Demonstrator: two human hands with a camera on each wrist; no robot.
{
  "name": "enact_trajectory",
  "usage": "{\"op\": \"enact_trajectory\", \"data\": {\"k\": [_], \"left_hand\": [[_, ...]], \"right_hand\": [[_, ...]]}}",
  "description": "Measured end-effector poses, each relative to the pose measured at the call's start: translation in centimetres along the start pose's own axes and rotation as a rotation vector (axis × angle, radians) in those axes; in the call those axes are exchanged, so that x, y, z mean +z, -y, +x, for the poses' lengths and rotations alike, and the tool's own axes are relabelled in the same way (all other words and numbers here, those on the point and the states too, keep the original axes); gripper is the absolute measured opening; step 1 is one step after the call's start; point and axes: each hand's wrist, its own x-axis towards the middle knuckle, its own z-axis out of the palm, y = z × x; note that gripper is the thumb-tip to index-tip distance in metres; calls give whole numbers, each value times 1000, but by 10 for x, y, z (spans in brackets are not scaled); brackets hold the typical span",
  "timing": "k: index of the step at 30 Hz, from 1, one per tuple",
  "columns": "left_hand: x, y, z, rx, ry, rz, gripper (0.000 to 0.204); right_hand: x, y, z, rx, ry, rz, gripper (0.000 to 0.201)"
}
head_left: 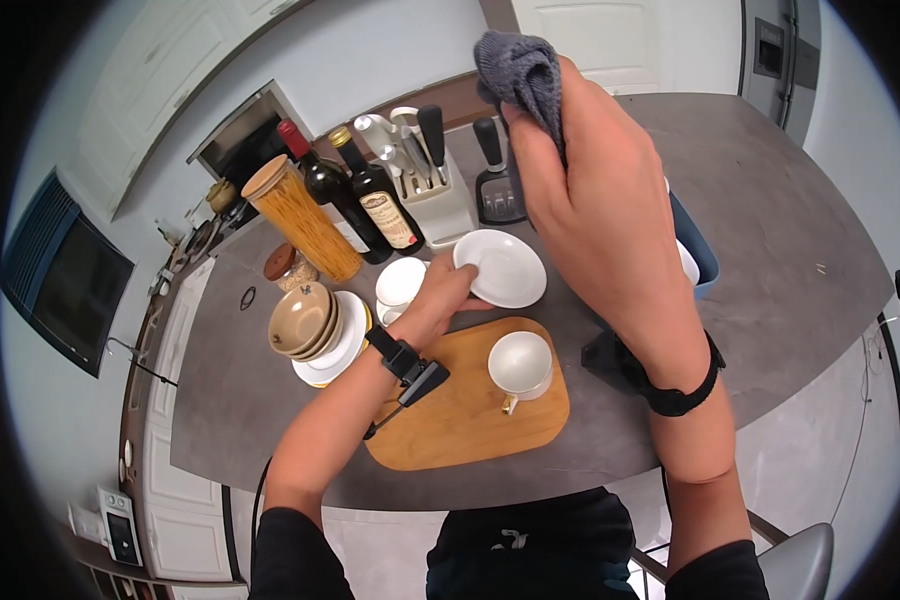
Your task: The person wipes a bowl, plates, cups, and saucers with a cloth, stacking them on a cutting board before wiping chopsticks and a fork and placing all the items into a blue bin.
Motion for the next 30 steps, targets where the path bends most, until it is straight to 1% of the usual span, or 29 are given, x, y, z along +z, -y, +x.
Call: {"op": "enact_trajectory", "data": {"k": [1,3,4,5,7,8,10,13,14,15,17,20,22,24,25,27,28,30], "left_hand": [[-2,4,4,-4,8,2,46],[-2,6,6,241,-189,441,51],[-1,4,4,237,-220,520,50],[-1,1,3,235,-221,520,50],[1,-6,3,101,-169,664,48],[0,-7,5,101,-168,664,48],[-3,-5,11,97,-158,836,45],[-3,2,14,70,-141,829,44],[-6,11,19,70,-137,830,44],[-12,30,28,181,-185,893,45],[-19,43,34,292,-232,954,45],[-15,31,22,400,-227,1068,48],[15,-19,-31,360,-265,1109,51],[25,-33,-60,468,-78,1046,59],[30,-33,-76,464,-75,1047,59],[42,-28,-103,565,235,1001,69],[46,-24,-109,559,226,1003,69],[50,-19,-115,541,316,1054,75]], "right_hand": [[0,0,0,-4,-3,18,21],[0,-1,-1,-3,-2,35,21],[1,-2,0,-32,-20,36,21],[2,-2,0,-46,-28,37,21],[1,0,0,-48,-20,48,20],[1,0,0,-41,-12,52,20],[1,1,0,-44,-11,61,19],[3,-3,1,-62,-24,88,17],[4,-4,2,-65,-28,99,17],[5,-5,2,-67,-32,111,18],[6,-6,2,-81,-40,98,17],[7,-7,1,-106,-50,98,16],[7,-8,1,-112,-54,93,16],[6,-7,0,-111,-57,87,16],[5,-7,1,-111,-57,85,16],[5,-5,0,-111,-56,84,16],[5,-4,-1,-108,-56,86,16],[5,-3,-1,-106,-59,87,16]]}}
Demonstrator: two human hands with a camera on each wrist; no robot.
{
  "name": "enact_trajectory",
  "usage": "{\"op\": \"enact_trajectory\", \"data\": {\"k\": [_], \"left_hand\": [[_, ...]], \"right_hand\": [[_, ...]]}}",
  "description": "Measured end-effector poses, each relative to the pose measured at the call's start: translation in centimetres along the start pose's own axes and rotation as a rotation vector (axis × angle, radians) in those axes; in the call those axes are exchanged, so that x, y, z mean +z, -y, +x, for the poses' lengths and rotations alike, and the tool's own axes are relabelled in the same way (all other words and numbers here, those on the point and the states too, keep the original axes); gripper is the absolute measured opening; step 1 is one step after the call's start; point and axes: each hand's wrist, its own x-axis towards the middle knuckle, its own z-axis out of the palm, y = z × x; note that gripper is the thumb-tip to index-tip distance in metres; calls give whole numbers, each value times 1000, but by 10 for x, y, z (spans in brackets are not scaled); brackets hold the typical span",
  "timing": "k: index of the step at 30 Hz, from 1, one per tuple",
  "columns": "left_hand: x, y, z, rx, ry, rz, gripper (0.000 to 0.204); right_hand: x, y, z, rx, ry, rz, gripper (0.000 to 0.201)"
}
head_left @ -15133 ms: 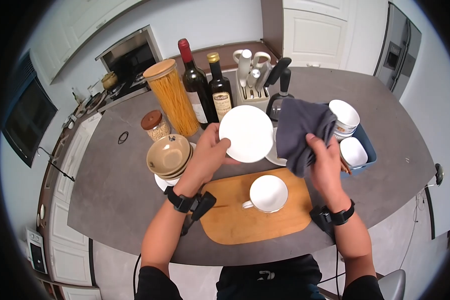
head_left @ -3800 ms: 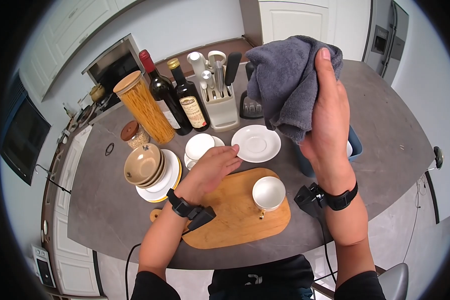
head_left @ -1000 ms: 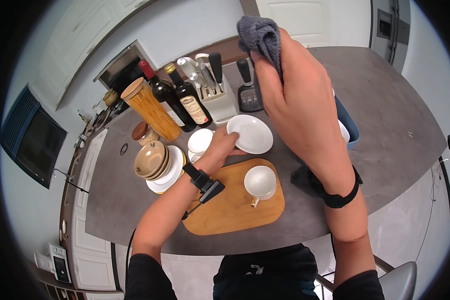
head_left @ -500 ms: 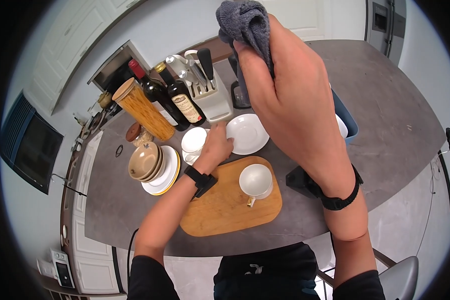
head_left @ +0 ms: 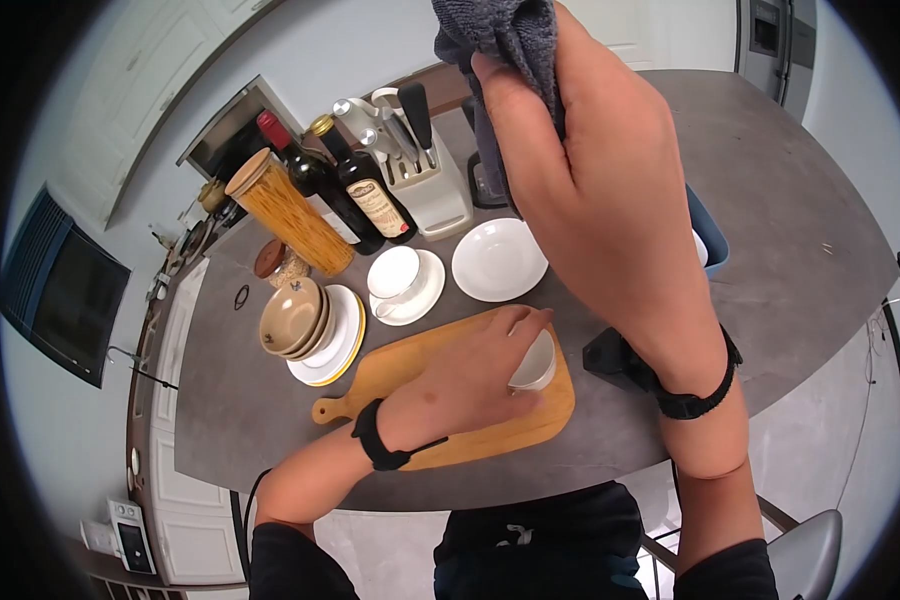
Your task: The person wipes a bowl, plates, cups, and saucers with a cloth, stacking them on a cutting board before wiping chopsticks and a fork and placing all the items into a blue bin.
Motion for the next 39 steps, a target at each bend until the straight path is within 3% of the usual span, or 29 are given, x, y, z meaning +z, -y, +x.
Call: {"op": "enact_trajectory", "data": {"k": [4,6,11,23,27,32,39], "left_hand": [[-7,17,13,-24,22,-84,78],[-20,33,29,-45,-70,-64,79],[-30,102,75,-76,-137,-101,81],[-35,92,90,-190,-18,-25,82],[-22,83,96,33,-144,272,92],[-8,89,102,82,-146,373,96],[-20,86,105,-7,-59,345,101]], "right_hand": [[-1,2,0,-1,-3,-4,17],[0,2,1,1,-1,-2,17],[-1,-1,3,7,-10,-6,17],[-3,-9,0,17,-21,-13,17],[-1,-7,0,19,-23,-11,18],[1,-7,-2,20,-23,-18,18],[2,-8,-1,30,-22,-25,19]]}}
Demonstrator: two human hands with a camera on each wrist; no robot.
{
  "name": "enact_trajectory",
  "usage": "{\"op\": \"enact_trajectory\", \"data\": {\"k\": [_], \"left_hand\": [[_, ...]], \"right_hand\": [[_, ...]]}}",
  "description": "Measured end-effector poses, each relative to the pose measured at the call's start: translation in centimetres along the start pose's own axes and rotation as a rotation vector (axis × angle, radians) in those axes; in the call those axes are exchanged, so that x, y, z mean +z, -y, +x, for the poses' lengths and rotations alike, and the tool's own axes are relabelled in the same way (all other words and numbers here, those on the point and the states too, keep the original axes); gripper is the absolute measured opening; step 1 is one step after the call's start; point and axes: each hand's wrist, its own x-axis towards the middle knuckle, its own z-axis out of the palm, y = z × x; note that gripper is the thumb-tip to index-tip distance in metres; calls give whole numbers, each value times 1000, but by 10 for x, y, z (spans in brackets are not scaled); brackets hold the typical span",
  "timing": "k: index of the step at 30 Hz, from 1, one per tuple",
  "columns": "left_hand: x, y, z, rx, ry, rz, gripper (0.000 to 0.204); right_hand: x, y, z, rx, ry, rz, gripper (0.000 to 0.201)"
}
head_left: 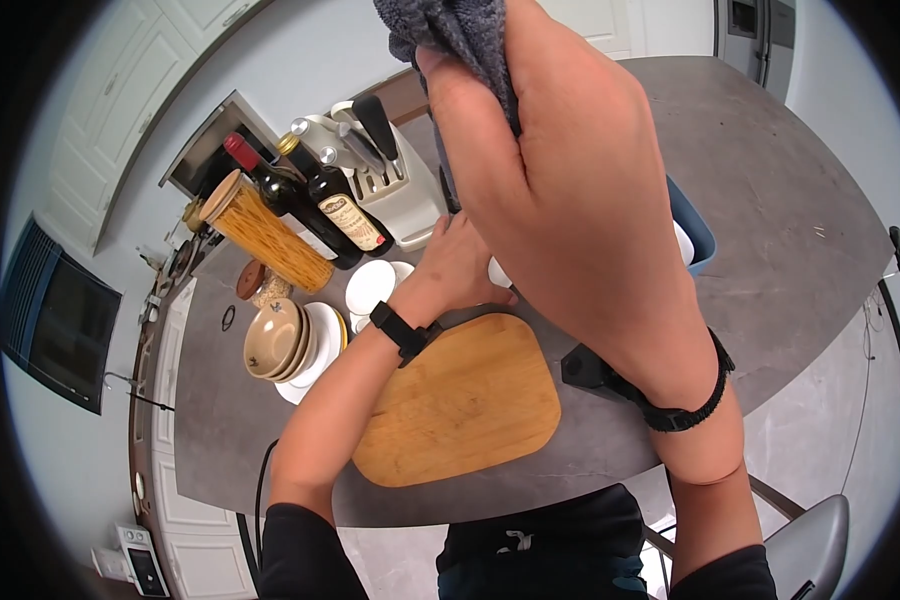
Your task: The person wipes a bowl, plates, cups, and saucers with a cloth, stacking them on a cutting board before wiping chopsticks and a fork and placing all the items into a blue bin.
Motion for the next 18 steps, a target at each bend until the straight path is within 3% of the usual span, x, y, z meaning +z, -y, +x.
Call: {"op": "enact_trajectory", "data": {"k": [5,8,9,12,14,18], "left_hand": [[-1,12,-7,-104,-26,48,99],[-11,30,-30,50,-258,-26,91],[-25,23,-41,1,-273,15,85],[-52,12,-77,-85,-353,177,67],[-68,8,-100,-132,-376,198,62],[-88,6,-133,-132,-566,187,55]], "right_hand": [[3,3,3,24,1,-5,19],[8,4,1,39,25,14,19],[10,1,-2,21,56,43,21],[6,20,-4,162,258,25,16],[2,25,-13,157,459,-180,15],[14,20,-67,-45,816,-516,14]]}}
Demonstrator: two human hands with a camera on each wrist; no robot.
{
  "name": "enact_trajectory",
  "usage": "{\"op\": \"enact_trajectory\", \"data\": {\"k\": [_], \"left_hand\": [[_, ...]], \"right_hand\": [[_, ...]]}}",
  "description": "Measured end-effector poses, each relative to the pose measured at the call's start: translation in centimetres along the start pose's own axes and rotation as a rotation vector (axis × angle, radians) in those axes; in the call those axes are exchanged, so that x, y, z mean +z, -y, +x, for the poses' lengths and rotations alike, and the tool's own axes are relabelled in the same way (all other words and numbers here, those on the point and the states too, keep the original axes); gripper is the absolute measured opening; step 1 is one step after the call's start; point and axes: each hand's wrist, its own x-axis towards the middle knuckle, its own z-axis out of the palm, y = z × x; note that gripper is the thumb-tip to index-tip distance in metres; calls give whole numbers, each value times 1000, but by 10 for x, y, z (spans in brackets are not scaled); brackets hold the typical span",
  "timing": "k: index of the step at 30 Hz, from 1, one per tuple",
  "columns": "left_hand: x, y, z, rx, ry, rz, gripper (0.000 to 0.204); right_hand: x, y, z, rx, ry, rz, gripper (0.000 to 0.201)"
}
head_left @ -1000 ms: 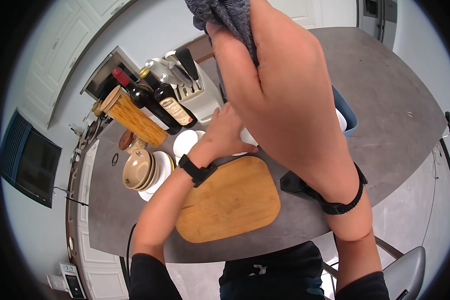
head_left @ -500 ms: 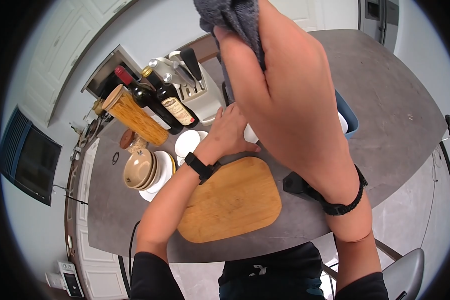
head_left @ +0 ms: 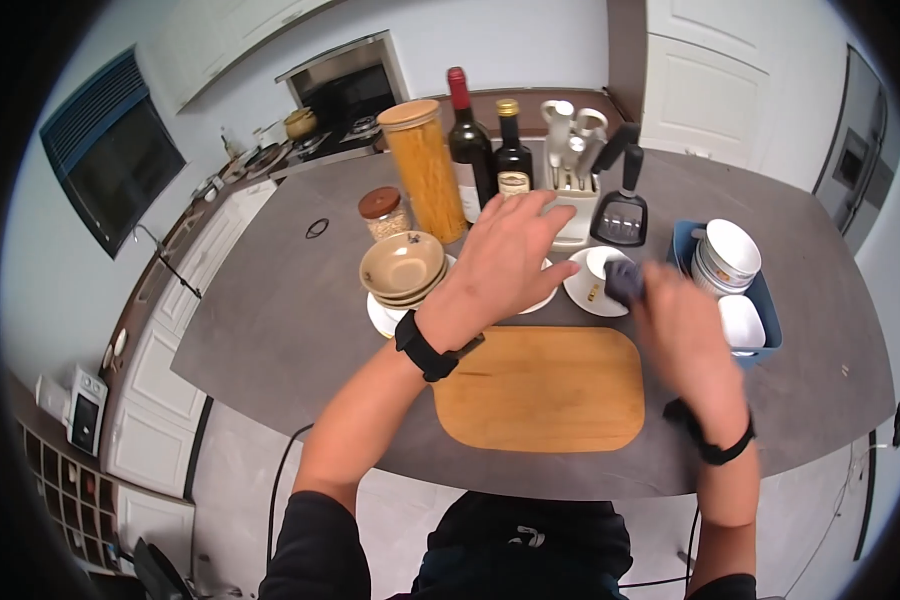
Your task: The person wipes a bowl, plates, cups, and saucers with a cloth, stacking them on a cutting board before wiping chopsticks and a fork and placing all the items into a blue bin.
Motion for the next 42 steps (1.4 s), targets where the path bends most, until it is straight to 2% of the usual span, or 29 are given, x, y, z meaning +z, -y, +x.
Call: {"op": "enact_trajectory", "data": {"k": [2,4,5,7,8,10,11,12,14,15,16,18,21,23,28,30,31,33,37,39,40,42], "left_hand": [[-10,-1,0,-75,-31,-394,49],[-10,-5,0,-58,-96,-468,44],[-7,-7,1,-56,-117,-514,44],[0,-12,2,-57,-152,-573,43],[2,-15,4,-52,-156,-589,43],[5,-21,12,-35,-165,-632,42],[6,-25,17,-43,-166,-666,40],[6,-30,22,-32,-172,-678,40],[10,-39,31,-29,-198,-735,39],[14,-43,34,-21,-232,-740,37],[14,-46,37,-28,-232,-740,37],[14,-50,40,-59,-203,-753,35],[25,-48,38,-10,-267,-604,31],[32,-47,42,102,-369,-426,28],[40,-52,43,212,-346,-284,27],[44,-57,43,79,-340,-628,23],[45,-60,43,84,-339,-628,23],[47,-64,41,-114,-143,-1110,22],[39,-62,34,-72,-138,-1054,23],[27,-57,28,148,-233,-406,21],[23,-55,26,149,-234,-400,21],[16,-50,22,255,-227,-80,16]], "right_hand": [[40,12,-19,-77,124,-159,13],[64,34,-37,-67,290,-100,26],[62,39,-38,-61,293,-112,26],[55,47,-41,-241,142,87,50],[51,50,-36,-232,148,73,50],[43,57,-19,-173,188,727,75],[45,61,-15,-48,357,1083,76],[51,62,-14,-40,351,1070,76],[74,60,-14,131,708,1928,68],[89,59,-18,144,730,2008,54],[96,59,-20,146,737,2009,54],[106,62,-23,112,691,1975,42],[102,60,-26,156,722,2047,33],[103,56,-26,194,728,2055,35],[105,55,-27,289,669,2076,38],[109,54,-28,246,659,2017,40],[108,54,-28,244,653,2018,40],[106,54,-28,215,644,1990,43],[98,57,-25,170,651,1896,45],[91,55,-24,67,681,1821,48],[84,54,-23,59,681,1823,48],[71,52,-22,181,674,1711,41]]}}
